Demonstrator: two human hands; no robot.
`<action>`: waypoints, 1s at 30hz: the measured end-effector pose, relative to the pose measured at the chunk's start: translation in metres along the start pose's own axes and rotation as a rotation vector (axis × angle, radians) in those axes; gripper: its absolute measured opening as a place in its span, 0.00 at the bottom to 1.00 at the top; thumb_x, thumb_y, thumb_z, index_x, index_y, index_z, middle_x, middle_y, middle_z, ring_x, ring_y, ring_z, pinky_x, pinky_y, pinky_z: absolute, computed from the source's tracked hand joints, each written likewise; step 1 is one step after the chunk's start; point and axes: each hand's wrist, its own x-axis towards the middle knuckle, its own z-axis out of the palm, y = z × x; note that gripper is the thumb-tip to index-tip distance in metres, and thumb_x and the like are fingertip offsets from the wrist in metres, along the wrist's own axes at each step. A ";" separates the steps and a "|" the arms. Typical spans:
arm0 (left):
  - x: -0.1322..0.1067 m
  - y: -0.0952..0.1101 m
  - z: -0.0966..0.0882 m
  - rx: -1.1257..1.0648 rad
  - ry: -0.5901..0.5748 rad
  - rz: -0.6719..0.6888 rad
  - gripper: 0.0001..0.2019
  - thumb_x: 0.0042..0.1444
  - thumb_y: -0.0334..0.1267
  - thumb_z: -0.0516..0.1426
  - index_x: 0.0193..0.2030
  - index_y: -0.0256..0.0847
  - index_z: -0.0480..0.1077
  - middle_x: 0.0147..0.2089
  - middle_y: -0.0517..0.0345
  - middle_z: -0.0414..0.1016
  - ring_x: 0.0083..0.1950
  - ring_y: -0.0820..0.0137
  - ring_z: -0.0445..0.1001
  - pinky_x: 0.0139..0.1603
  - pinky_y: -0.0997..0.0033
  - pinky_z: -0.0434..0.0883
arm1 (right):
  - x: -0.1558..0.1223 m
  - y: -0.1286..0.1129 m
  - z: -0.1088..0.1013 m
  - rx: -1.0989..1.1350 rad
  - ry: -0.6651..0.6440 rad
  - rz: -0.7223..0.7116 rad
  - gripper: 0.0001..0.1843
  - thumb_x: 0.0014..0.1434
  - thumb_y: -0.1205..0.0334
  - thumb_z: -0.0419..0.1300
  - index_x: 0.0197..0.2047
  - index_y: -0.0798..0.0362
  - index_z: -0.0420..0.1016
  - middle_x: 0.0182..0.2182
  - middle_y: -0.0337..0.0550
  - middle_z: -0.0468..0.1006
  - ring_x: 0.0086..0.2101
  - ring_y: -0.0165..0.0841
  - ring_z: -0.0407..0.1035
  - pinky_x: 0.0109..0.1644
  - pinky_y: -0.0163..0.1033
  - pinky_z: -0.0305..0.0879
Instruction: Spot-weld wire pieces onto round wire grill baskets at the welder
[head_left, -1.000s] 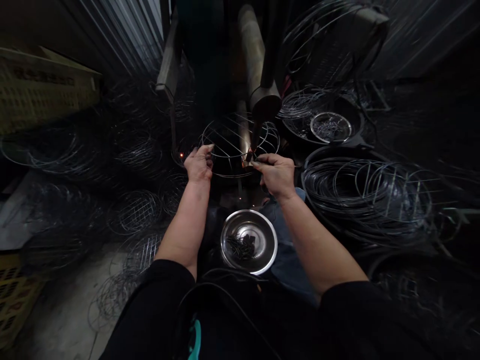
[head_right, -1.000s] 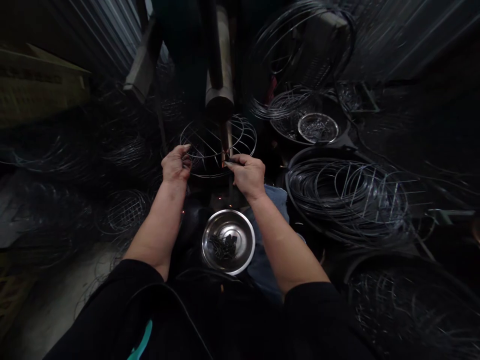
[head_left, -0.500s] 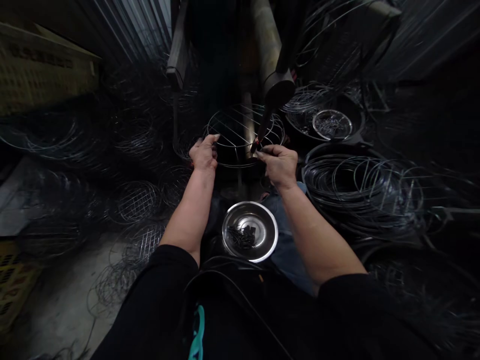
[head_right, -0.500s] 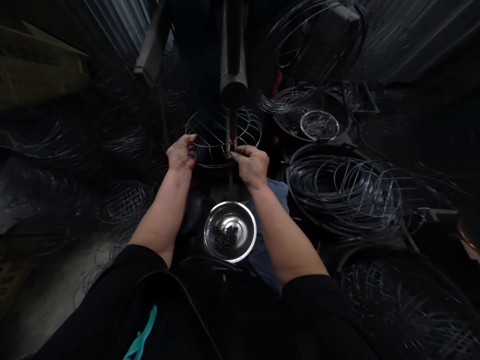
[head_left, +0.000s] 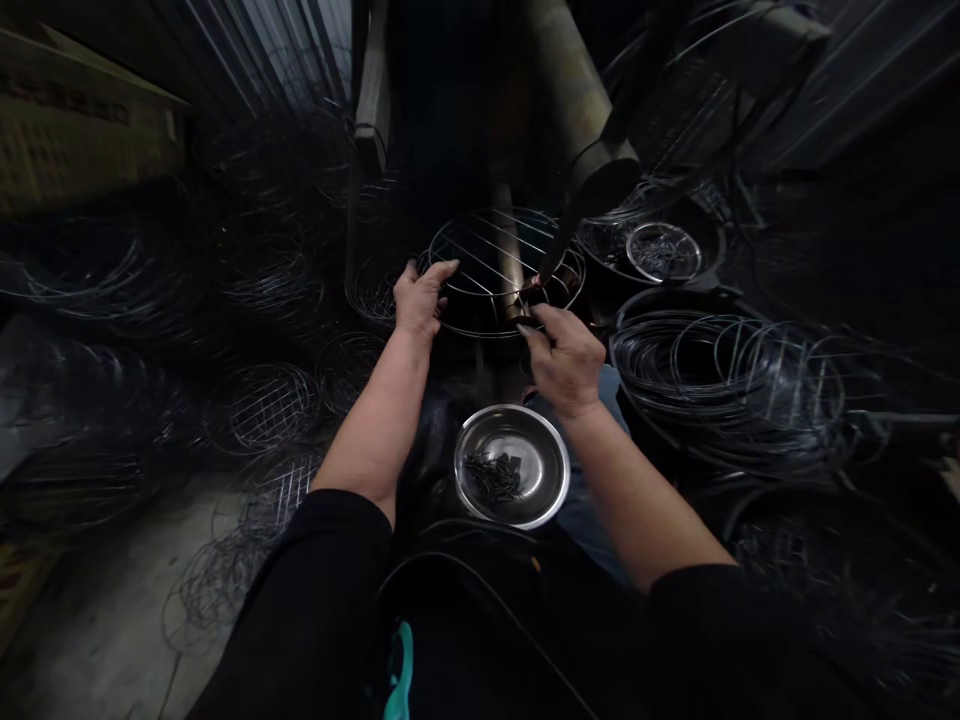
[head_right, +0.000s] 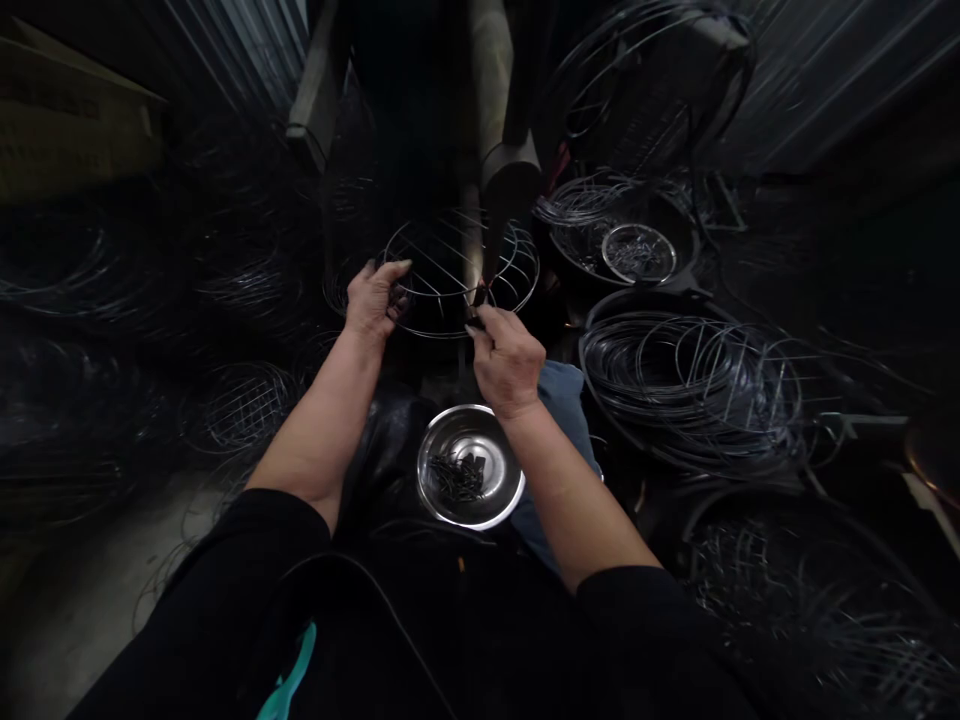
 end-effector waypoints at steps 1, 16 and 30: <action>0.000 0.000 0.001 0.029 -0.030 -0.009 0.26 0.34 0.31 0.71 0.43 0.41 0.70 0.27 0.64 0.70 0.26 0.76 0.68 0.24 0.77 0.60 | 0.005 0.001 0.001 0.014 -0.042 0.014 0.10 0.55 0.63 0.60 0.40 0.48 0.81 0.39 0.44 0.82 0.41 0.40 0.75 0.49 0.44 0.69; -0.006 0.000 0.009 0.062 0.001 0.010 0.16 0.41 0.31 0.68 0.36 0.39 0.68 0.22 0.68 0.63 0.19 0.82 0.59 0.18 0.79 0.48 | 0.019 -0.003 0.011 0.200 -0.057 0.219 0.04 0.48 0.66 0.65 0.28 0.50 0.82 0.29 0.38 0.82 0.34 0.36 0.75 0.43 0.40 0.68; -0.001 -0.005 0.001 0.174 -0.057 0.033 0.18 0.44 0.39 0.68 0.40 0.39 0.69 0.29 0.61 0.68 0.24 0.77 0.67 0.23 0.77 0.54 | 0.011 0.005 0.012 0.236 -0.147 0.215 0.08 0.55 0.61 0.61 0.36 0.51 0.80 0.31 0.40 0.78 0.32 0.37 0.75 0.36 0.40 0.68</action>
